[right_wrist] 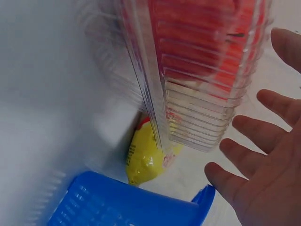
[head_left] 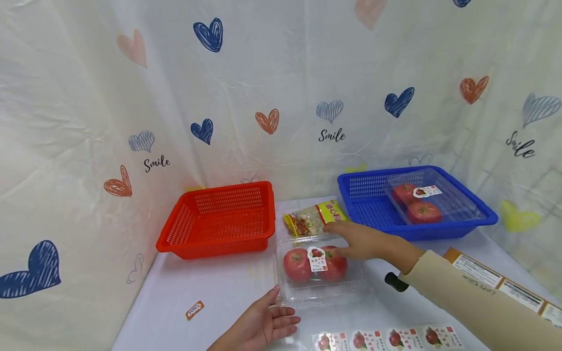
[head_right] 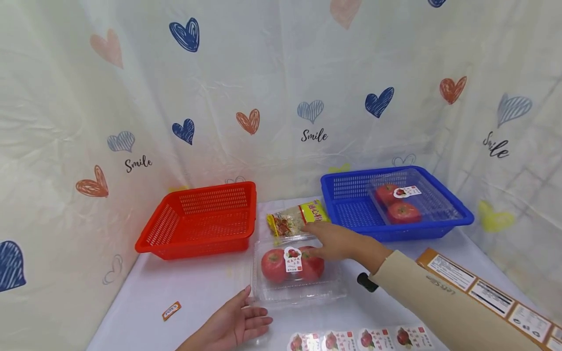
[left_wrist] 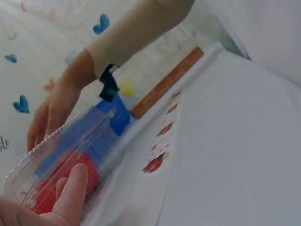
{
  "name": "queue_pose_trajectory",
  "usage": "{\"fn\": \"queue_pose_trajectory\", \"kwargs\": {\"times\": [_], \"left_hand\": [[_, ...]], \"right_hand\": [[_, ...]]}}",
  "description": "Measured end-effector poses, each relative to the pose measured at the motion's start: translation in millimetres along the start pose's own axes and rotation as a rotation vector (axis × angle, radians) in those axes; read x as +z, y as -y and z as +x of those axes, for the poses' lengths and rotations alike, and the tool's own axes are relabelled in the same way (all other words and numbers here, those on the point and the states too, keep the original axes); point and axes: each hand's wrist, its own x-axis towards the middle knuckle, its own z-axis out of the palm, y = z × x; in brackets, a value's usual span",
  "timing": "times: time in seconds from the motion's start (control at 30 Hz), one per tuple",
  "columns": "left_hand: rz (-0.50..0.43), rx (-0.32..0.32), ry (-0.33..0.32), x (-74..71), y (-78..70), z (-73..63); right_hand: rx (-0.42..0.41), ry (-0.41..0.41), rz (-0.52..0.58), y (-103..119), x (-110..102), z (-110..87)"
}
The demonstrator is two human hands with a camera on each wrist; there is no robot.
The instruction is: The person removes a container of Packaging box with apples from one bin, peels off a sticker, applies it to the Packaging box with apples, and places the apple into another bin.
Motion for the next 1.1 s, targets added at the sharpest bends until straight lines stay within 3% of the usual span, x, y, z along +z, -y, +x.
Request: {"fn": "queue_pose_trajectory", "kwargs": {"times": [0.2, 0.37, 0.63, 0.83, 1.1], "left_hand": [[0.029, -0.067, 0.096, 12.8, 8.5, -6.5], [0.1, -0.093, 0.134, 11.2, 6.1, -6.5], [0.006, -0.024, 0.029, 5.6, -2.0, -6.4], [-0.012, -0.028, 0.018, 3.0, -4.8, -4.6], [0.009, -0.012, 0.033, 8.9, -2.3, -1.9]], "right_hand": [[0.07, 0.111, -0.019, 1, 7, 21.4], [0.076, 0.102, -0.009, 3, 14, 25.7], [0.125, 0.081, 0.032, 2, 16, 20.4], [0.175, 0.075, 0.054, 6, 17, 10.5], [0.132, 0.068, 0.083, 7, 22, 1.3]]}}
